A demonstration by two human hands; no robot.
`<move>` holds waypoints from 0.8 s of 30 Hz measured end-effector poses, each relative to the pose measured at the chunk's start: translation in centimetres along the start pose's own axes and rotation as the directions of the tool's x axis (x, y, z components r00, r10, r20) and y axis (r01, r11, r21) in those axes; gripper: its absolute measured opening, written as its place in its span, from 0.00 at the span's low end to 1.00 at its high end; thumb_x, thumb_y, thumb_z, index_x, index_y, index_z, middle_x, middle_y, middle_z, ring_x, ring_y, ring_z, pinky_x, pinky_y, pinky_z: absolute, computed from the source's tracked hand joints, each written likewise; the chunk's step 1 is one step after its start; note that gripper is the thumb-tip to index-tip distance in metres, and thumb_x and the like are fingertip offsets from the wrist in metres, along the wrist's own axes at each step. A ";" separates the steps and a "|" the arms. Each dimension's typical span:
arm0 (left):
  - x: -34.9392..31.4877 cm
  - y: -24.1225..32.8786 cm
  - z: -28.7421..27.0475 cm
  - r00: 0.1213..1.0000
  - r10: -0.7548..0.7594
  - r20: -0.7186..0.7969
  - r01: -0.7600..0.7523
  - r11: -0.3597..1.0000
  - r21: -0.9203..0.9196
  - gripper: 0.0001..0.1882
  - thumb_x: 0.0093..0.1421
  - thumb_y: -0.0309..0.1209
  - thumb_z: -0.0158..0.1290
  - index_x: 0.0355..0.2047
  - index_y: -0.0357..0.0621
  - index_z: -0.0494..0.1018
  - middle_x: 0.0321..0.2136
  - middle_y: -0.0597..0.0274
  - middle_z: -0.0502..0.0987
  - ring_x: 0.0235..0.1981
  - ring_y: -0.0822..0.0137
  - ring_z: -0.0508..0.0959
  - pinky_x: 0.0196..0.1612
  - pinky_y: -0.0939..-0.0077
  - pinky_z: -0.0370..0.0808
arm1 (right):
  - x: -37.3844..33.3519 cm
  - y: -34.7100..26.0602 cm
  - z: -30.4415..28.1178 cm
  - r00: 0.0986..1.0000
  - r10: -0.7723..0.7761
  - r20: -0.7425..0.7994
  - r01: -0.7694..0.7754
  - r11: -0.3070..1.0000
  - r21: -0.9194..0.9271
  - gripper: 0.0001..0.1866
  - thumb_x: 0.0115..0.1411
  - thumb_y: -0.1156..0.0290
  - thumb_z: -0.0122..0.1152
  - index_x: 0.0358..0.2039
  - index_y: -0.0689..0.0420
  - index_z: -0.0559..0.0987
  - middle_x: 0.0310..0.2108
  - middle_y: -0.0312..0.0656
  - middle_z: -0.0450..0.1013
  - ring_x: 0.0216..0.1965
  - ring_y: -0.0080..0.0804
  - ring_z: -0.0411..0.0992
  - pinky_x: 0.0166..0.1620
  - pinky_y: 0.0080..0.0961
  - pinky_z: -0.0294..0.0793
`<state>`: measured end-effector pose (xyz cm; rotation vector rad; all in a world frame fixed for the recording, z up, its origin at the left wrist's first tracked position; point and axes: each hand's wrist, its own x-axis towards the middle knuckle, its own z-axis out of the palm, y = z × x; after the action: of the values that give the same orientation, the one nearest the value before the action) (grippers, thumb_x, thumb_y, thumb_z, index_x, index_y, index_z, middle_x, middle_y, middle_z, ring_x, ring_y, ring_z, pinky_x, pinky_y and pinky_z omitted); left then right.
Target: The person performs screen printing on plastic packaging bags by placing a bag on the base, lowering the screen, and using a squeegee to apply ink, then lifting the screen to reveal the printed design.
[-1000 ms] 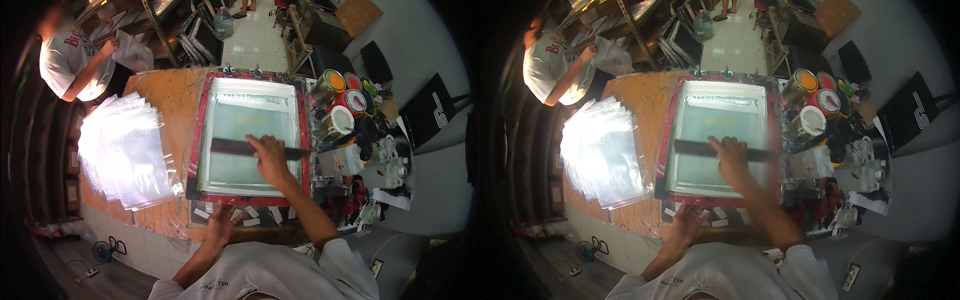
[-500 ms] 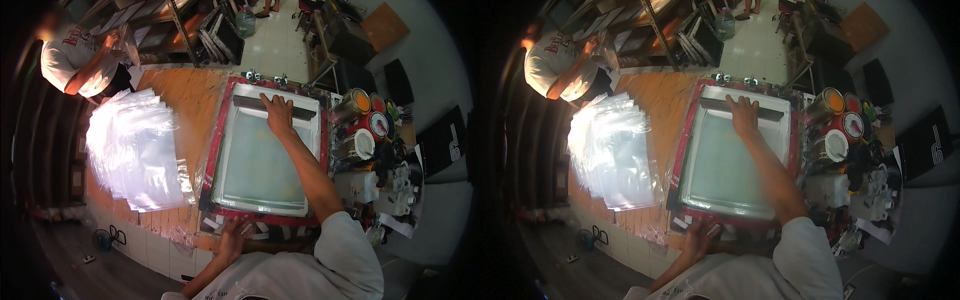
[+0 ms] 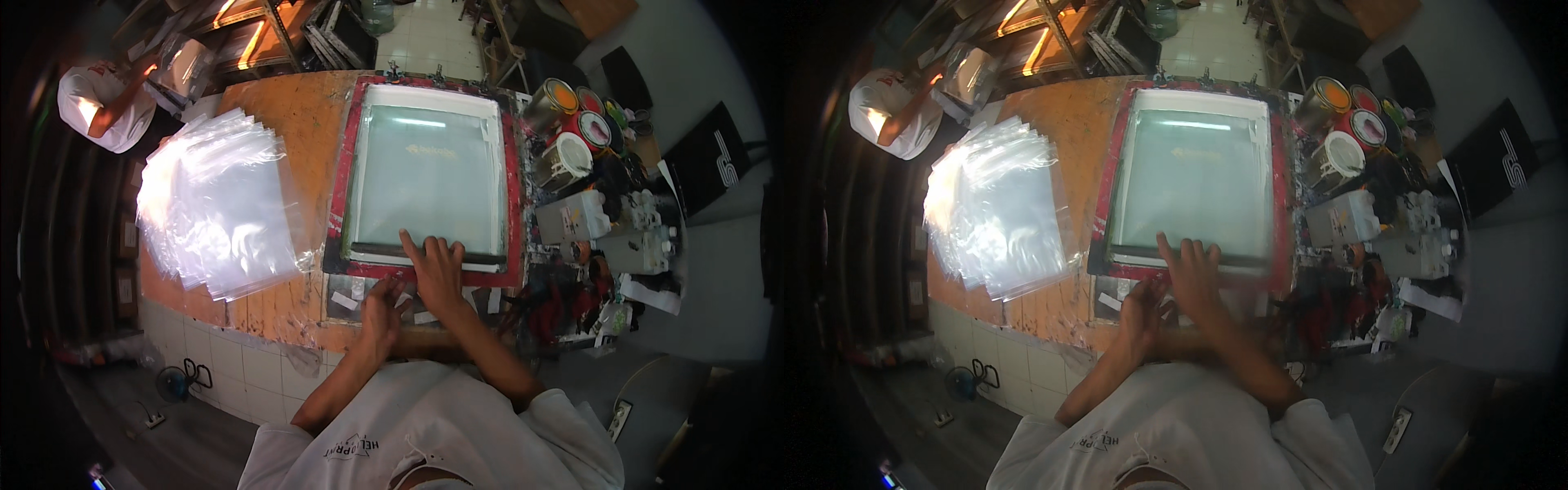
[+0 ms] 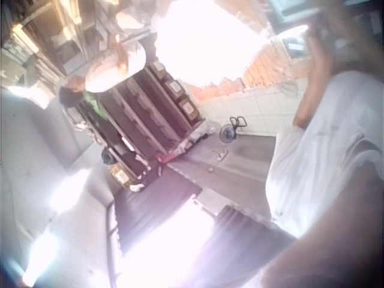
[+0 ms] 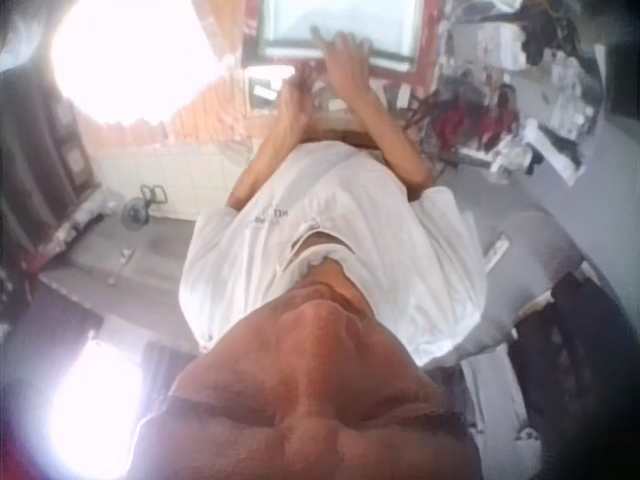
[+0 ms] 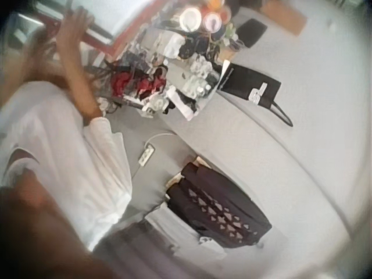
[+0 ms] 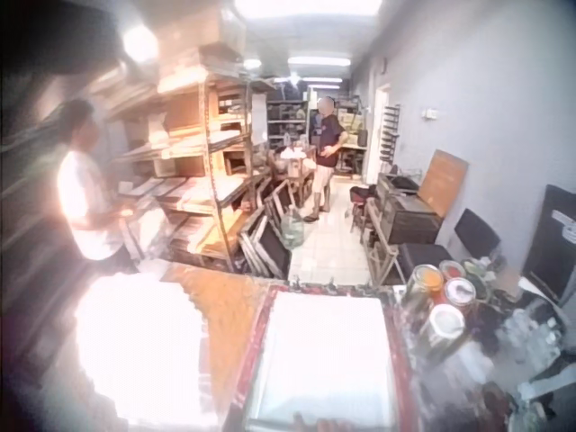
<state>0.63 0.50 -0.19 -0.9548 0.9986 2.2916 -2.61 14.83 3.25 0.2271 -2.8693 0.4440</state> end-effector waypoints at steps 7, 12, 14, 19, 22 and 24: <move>1.8 -0.7 -0.5 0.999 -0.024 -0.047 0.024 1.000 -0.001 0.24 0.68 0.41 0.47 0.61 0.43 0.64 0.61 0.55 0.67 0.65 0.54 0.66 0.65 0.44 0.57 | 0.1 1.8 3.5 1.000 -0.013 0.001 0.013 0.995 -0.099 0.37 0.57 0.78 0.59 0.69 0.46 0.67 0.35 0.39 0.65 0.41 0.37 0.66 0.54 0.54 0.58; 1.2 -0.4 0.2 0.998 -0.029 -0.058 0.033 0.997 0.070 0.29 0.67 0.44 0.49 0.64 0.45 0.62 0.65 0.54 0.64 0.68 0.52 0.62 0.66 0.40 0.54 | 2.2 3.5 4.2 0.999 -0.031 -0.008 0.030 0.997 -0.069 0.39 0.56 0.79 0.62 0.69 0.43 0.67 0.35 0.39 0.65 0.43 0.36 0.66 0.54 0.56 0.55; 0.8 -0.2 0.7 0.997 -0.036 -0.065 0.042 0.995 0.092 0.31 0.66 0.45 0.50 0.65 0.45 0.62 0.66 0.54 0.63 0.69 0.52 0.61 0.66 0.40 0.54 | 5.1 5.1 4.8 0.999 -0.019 -0.034 0.016 0.997 -0.076 0.39 0.55 0.80 0.63 0.68 0.43 0.68 0.35 0.39 0.65 0.43 0.37 0.66 0.55 0.56 0.55; 0.4 0.0 1.1 0.993 -0.045 -0.111 0.056 0.993 0.101 0.32 0.65 0.46 0.51 0.66 0.45 0.62 0.66 0.53 0.63 0.70 0.53 0.60 0.66 0.41 0.54 | 13.5 10.1 7.1 0.996 -0.014 -0.084 0.002 0.990 -0.139 0.34 0.59 0.79 0.56 0.66 0.42 0.69 0.36 0.38 0.67 0.43 0.36 0.68 0.56 0.60 0.57; 0.2 -0.1 0.8 0.995 -0.032 -0.099 0.044 0.992 0.118 0.32 0.66 0.46 0.50 0.67 0.46 0.62 0.66 0.53 0.62 0.69 0.52 0.61 0.66 0.42 0.55 | 19.3 13.4 7.9 0.993 -0.020 -0.117 -0.002 0.984 -0.180 0.33 0.61 0.78 0.56 0.66 0.42 0.69 0.37 0.38 0.69 0.46 0.37 0.69 0.56 0.60 0.57; 0.7 -0.4 0.4 0.993 -0.050 -0.111 0.064 0.989 0.131 0.33 0.66 0.47 0.50 0.67 0.46 0.63 0.67 0.53 0.61 0.68 0.52 0.60 0.66 0.42 0.56 | 22.8 15.2 8.3 0.990 -0.005 -0.143 -0.026 0.977 -0.211 0.32 0.62 0.78 0.55 0.66 0.41 0.69 0.38 0.39 0.71 0.47 0.38 0.70 0.56 0.61 0.58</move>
<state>0.29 1.14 -0.72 -1.0460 1.1396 2.1161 -29.03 23.91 -3.09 0.1365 -2.7507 0.1457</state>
